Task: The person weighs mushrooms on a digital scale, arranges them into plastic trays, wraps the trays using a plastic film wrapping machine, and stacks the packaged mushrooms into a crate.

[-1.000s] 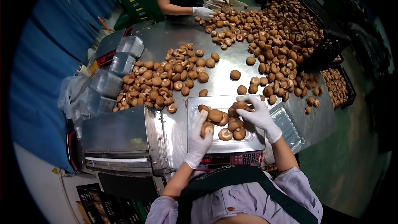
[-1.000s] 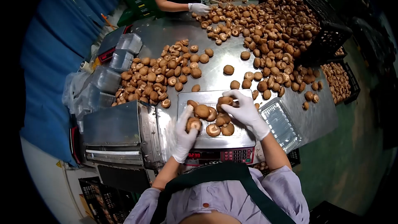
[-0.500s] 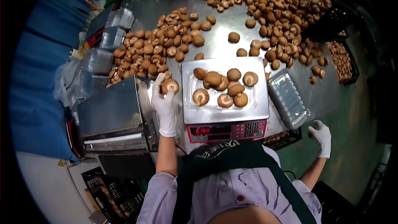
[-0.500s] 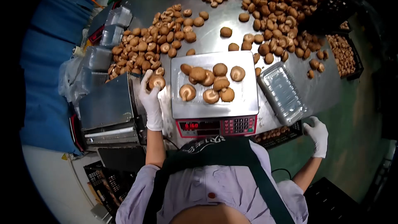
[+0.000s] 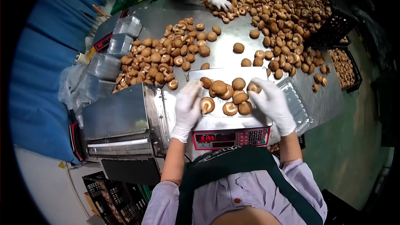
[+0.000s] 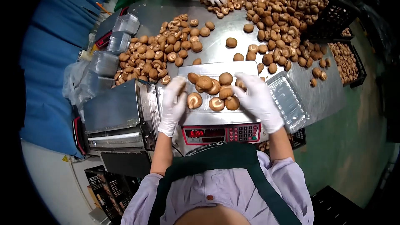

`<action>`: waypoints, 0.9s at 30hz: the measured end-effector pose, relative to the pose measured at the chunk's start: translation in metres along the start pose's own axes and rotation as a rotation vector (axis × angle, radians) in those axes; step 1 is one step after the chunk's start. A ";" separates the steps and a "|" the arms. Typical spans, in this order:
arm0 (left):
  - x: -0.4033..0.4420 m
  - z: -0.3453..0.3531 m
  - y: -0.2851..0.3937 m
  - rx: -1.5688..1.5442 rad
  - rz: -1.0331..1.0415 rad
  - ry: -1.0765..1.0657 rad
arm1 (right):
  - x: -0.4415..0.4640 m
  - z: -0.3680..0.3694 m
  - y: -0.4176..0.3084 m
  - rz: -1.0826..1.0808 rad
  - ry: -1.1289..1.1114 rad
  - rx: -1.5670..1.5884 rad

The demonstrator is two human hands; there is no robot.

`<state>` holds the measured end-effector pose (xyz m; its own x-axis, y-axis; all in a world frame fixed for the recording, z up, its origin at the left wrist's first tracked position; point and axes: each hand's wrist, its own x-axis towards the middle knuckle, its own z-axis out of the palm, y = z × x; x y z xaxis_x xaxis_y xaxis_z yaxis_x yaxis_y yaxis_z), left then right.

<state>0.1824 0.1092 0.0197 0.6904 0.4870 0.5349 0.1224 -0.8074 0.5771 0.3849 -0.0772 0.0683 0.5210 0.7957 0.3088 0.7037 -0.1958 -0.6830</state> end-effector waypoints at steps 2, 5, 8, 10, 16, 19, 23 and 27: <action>-0.003 0.007 0.002 0.153 -0.106 -0.327 | 0.024 0.016 -0.025 0.002 -0.223 0.076; 0.000 0.002 0.000 -0.119 -0.236 -0.253 | 0.041 0.070 -0.014 -0.225 -0.295 -0.100; -0.012 0.003 -0.013 -0.361 -0.375 -0.164 | 0.042 0.078 -0.009 -0.223 -0.301 -0.091; -0.020 0.010 -0.017 -0.537 -0.571 -0.033 | 0.038 0.066 -0.017 -0.259 -0.207 -0.016; -0.019 0.020 -0.004 0.076 -0.133 0.025 | -0.002 0.081 -0.007 -0.512 -0.367 -0.439; -0.021 0.021 -0.002 0.280 0.128 0.034 | 0.001 0.069 -0.009 -0.514 -0.346 -0.284; -0.021 0.016 0.000 0.091 -0.054 0.071 | 0.013 0.039 -0.010 -0.264 -0.165 0.085; -0.025 0.007 -0.012 -0.531 -0.464 0.287 | 0.002 0.006 0.008 0.044 0.042 0.220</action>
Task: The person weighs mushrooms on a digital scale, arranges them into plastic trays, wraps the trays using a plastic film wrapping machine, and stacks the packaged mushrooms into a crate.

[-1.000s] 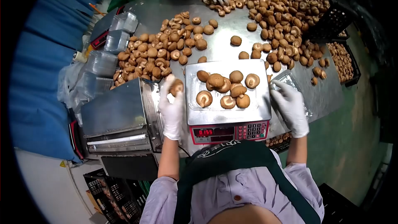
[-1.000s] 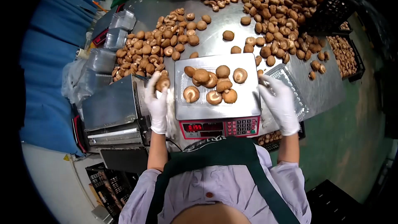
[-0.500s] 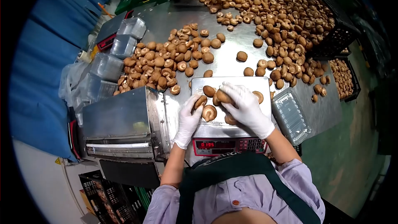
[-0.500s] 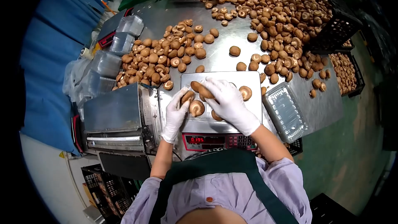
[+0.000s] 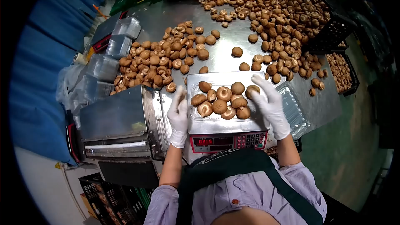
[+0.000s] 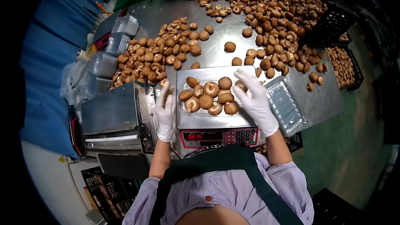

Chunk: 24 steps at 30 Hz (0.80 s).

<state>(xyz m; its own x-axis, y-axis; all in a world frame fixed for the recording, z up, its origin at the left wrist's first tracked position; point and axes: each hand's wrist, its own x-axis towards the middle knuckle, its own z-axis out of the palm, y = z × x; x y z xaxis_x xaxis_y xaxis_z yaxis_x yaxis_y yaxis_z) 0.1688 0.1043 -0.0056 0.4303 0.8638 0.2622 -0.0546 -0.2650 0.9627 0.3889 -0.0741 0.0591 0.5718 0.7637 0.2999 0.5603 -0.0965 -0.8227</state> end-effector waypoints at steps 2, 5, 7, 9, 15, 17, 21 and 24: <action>0.009 -0.005 0.009 0.074 -0.069 0.074 | -0.011 -0.014 0.009 0.103 0.100 0.019; 0.020 -0.023 -0.007 0.139 -0.056 0.111 | -0.029 -0.031 0.025 0.260 0.177 0.037; 0.023 -0.033 -0.022 0.096 -0.104 0.116 | -0.038 -0.038 0.024 0.339 0.211 0.100; 0.025 -0.036 -0.022 0.106 -0.128 0.108 | -0.047 -0.043 0.034 0.362 0.216 0.051; 0.025 -0.028 0.001 0.055 -0.200 0.056 | -0.055 -0.029 0.038 0.359 0.169 0.145; 0.025 -0.026 -0.005 0.105 -0.171 0.036 | -0.053 -0.018 0.034 0.256 0.095 0.015; 0.028 -0.010 0.003 0.311 -0.070 -0.035 | -0.038 0.003 -0.009 0.147 -0.062 -0.191; 0.031 0.014 0.011 0.443 0.109 -0.175 | -0.031 0.025 -0.006 -0.092 -0.043 -0.332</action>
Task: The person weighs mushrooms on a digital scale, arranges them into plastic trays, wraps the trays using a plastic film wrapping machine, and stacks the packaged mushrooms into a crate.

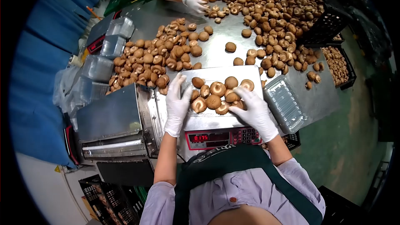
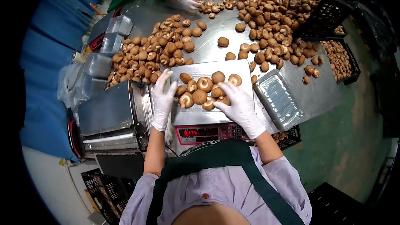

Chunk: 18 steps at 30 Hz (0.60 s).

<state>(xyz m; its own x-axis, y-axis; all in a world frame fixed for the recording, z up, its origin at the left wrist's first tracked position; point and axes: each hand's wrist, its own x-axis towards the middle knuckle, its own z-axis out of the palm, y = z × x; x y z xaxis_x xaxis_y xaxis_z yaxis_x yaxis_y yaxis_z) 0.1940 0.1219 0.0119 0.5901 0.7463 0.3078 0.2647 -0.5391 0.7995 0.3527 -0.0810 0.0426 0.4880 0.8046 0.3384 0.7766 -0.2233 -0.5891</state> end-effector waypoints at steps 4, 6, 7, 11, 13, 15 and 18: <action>0.004 0.021 0.023 0.313 0.316 -0.312 | -0.004 0.005 0.012 0.130 0.068 0.157; -0.001 0.027 0.029 0.502 0.403 -0.397 | -0.008 0.002 0.020 0.245 0.166 0.268; -0.003 0.028 0.028 0.499 0.405 -0.398 | -0.005 0.000 0.026 0.024 0.308 0.110; -0.007 0.030 0.029 0.453 0.400 -0.350 | -0.017 -0.004 0.035 -0.173 0.040 -0.236; -0.007 0.029 0.029 0.459 0.385 -0.340 | -0.023 -0.008 0.046 -0.196 0.022 -0.227; -0.007 0.027 0.030 0.468 0.393 -0.353 | -0.024 -0.013 0.051 -0.118 -0.006 0.001; -0.006 0.025 0.029 0.447 0.353 -0.364 | -0.022 -0.015 0.053 0.126 0.166 0.222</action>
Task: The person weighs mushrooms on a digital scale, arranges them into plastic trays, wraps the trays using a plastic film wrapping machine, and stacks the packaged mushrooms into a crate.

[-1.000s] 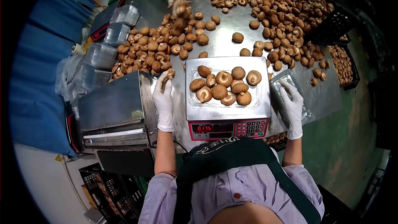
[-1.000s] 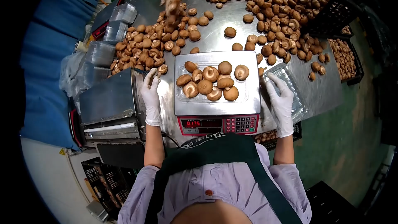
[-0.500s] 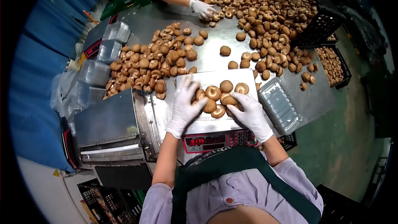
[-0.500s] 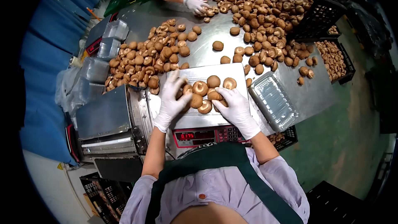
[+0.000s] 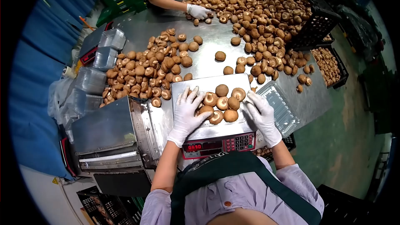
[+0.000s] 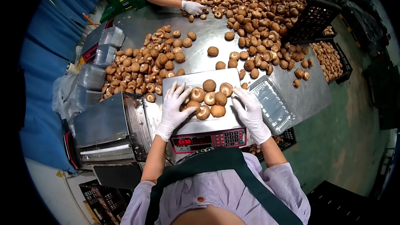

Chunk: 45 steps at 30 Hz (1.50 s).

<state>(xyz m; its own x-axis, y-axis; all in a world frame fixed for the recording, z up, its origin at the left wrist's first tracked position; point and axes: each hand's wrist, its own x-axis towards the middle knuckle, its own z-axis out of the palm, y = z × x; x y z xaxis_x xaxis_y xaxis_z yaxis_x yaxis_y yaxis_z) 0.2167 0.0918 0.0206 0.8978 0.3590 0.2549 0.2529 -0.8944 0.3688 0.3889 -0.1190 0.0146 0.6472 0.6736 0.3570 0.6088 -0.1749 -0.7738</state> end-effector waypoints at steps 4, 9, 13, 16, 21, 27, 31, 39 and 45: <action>-0.003 -0.001 -0.016 -0.610 -0.247 0.198 | 0.018 0.004 0.007 0.130 0.072 0.067; -0.004 -0.006 -0.023 -0.540 -0.262 0.228 | 0.055 0.019 -0.012 0.223 -0.141 0.032; -0.003 0.006 -0.012 -0.031 -0.121 0.036 | 0.079 0.050 -0.008 -0.001 -0.403 -0.275; -0.005 0.015 -0.017 -0.111 -0.131 0.100 | 0.089 0.047 -0.018 0.197 -0.472 -0.129; -0.007 0.014 -0.014 -0.160 -0.156 0.113 | 0.083 0.024 -0.030 0.171 -0.399 0.144; -0.005 0.013 -0.012 -0.179 -0.166 0.111 | 0.060 0.036 -0.010 -0.291 -0.565 -0.490; -0.018 0.004 -0.015 -0.580 -0.324 0.301 | 0.060 0.015 -0.010 0.088 -0.356 0.173; -0.103 0.001 -0.059 -0.361 -0.628 0.463 | 0.034 -0.022 -0.007 0.369 -0.047 0.158; -0.159 -0.004 -0.032 -0.235 -0.700 -0.152 | 0.010 -0.027 0.010 0.542 -0.037 0.347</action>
<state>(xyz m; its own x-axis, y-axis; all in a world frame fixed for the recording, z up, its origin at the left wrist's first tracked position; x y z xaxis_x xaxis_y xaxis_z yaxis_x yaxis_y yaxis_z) 0.0645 0.0648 -0.0286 0.6000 0.7667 -0.2285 0.7141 -0.3845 0.5849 0.4137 -0.1334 0.0246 0.8011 0.5806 -0.1456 0.0120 -0.2588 -0.9659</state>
